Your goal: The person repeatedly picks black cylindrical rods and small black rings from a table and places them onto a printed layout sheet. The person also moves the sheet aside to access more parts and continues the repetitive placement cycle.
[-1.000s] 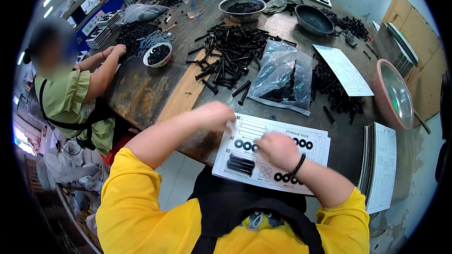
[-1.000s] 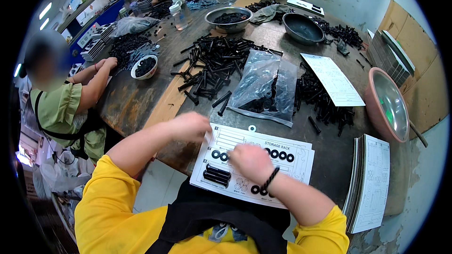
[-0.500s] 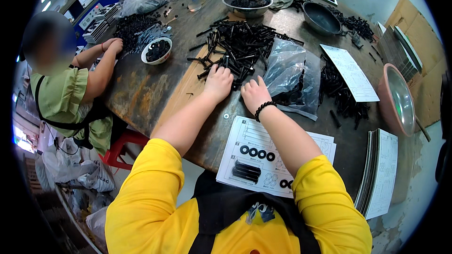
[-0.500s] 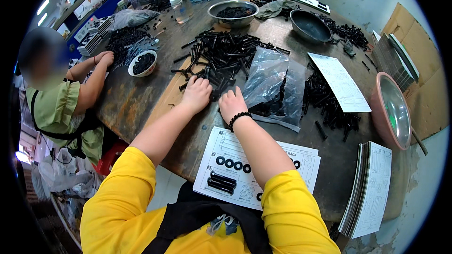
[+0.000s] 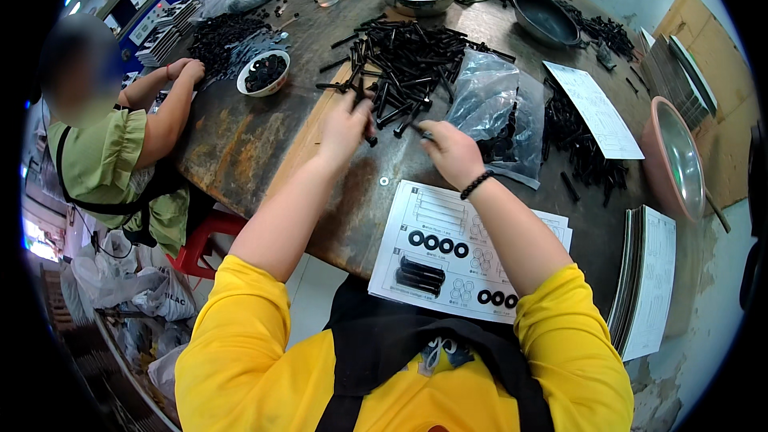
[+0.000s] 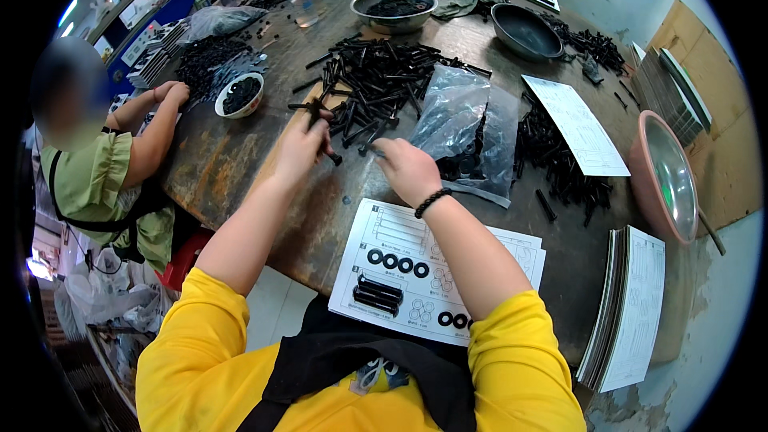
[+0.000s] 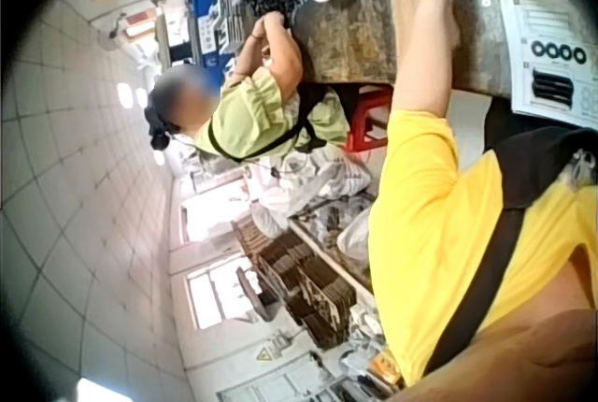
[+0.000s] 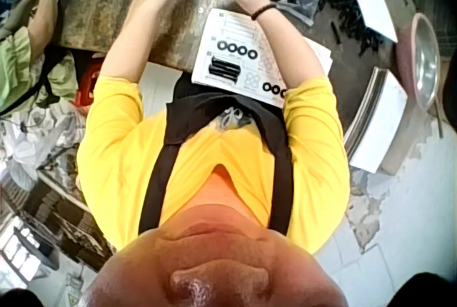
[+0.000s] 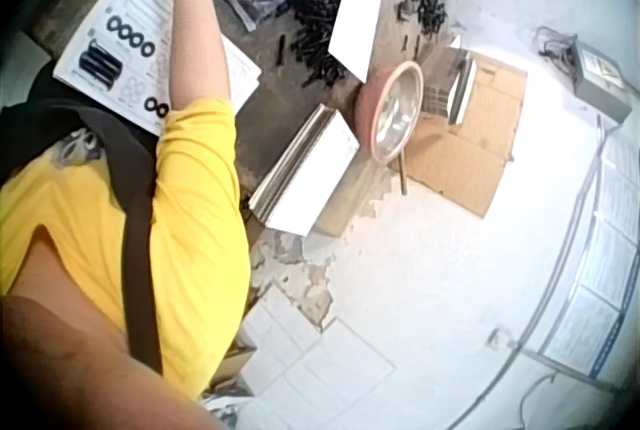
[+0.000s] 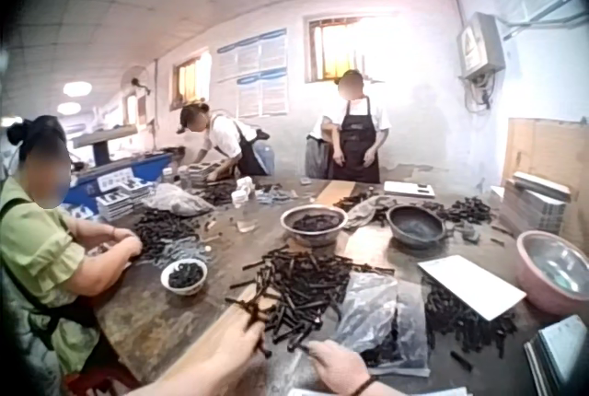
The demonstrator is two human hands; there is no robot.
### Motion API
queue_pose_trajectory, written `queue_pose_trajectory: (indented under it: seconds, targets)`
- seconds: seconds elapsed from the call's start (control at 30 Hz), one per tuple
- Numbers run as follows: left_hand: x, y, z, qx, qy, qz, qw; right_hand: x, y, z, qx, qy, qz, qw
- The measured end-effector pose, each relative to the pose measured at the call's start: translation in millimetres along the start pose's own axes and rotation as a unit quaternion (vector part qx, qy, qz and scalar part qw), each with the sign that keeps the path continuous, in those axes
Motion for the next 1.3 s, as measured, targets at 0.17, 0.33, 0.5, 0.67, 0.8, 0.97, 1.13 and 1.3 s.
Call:
queue_pose_trajectory:
  seconds: [0.17,0.33,0.5,0.67,0.8,0.97,1.13,1.3]
  targets:
    - [-18.7,-68.4,81.1,0.317,0.283,0.23,0.876,-29.7,-33.7,-42.7,-0.009,0.163,0.12,0.979]
    - [-21.2,-109.2,127.5,0.396,0.377,0.306,0.779,-49.7,-64.3,-54.9,0.064,0.157,0.241,0.956]
    - [-35.3,-117.1,134.3,0.397,0.376,0.369,0.751,-32.4,-80.6,-61.3,0.104,0.057,0.217,0.969]
    - [-28.8,-108.9,115.2,0.417,0.363,0.31,0.773,-16.0,-84.1,-26.7,0.135,-0.197,0.183,0.954]
    - [-14.3,-105.2,109.0,0.393,0.31,0.235,0.833,-8.1,-82.3,-7.8,0.141,-0.15,0.172,0.963]
    - [-9.4,-105.2,111.8,0.382,0.27,0.213,0.858,-13.3,-101.6,-14.7,0.026,-0.067,0.082,0.994]
    - [-5.1,-99.4,109.2,0.386,0.221,0.191,0.875,4.6,-123.3,-7.3,0.01,-0.186,-0.03,0.982]
    - [-20.2,-114.1,120.5,0.407,0.36,0.249,0.802,-36.6,-126.9,-32.4,-0.097,0.106,0.159,0.977]
Point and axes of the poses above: each hand's wrist, its own y-axis towards the middle knuckle, its own z-axis out of the palm, x = y × z, the point moved 9 cm from there along y, towards the middle knuckle, and after that the axes turned 15 degrees about z, right-handed, at the moved point
